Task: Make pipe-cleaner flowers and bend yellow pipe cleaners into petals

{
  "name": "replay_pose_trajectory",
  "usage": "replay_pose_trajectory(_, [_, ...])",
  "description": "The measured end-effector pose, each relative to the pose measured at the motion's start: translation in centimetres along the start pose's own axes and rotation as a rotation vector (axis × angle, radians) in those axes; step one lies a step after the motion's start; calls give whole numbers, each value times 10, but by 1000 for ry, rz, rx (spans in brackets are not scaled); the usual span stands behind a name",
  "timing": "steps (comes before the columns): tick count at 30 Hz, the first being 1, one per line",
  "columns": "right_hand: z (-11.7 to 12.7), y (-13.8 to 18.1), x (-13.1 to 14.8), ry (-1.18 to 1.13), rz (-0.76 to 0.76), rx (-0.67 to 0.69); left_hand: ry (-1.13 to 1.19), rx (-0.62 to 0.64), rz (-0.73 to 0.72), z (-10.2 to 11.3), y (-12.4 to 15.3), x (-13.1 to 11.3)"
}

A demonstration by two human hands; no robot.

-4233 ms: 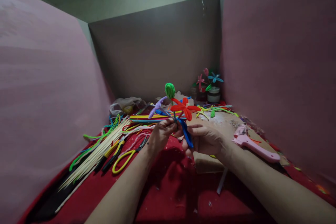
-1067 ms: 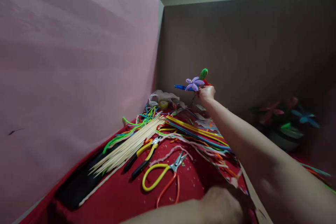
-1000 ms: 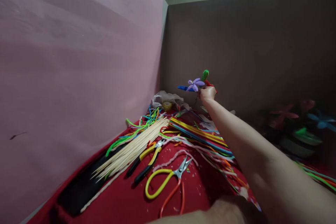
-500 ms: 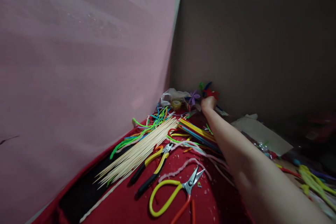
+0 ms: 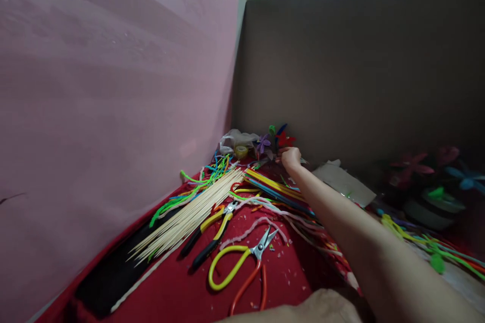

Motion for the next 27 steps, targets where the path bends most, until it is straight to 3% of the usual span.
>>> replay_pose_trajectory(4, [14,24,18,-84,-123,42,-75,-17,-9,1,-2,-3])
replay_pose_trajectory(8, [45,65,47,-198,-61,36,-273,-195,46,11,5,-13])
replay_pose_trajectory(12, [89,115,60,-332,-5,-33,-206,-325,131,29,13,-24])
replay_pose_trajectory(15, [125,153,58,-484,64,-78,-153,-297,219,39,16,-30])
replay_pose_trajectory(20, [173,209,43,-461,44,-161,-124,-275,211,41,16,-38])
replay_pose_trajectory(27, [200,259,15,-524,45,-156,-59,-371,275,41,17,-31])
Point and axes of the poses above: each hand's wrist, its own y-axis away from the middle knuckle, its own z-axis out of the back of the hand, x = y × z, the point moved 3 cm from there along -y, towards the middle knuckle, and after that the axes turned 4 degrees about x, right-handed, at the moved point
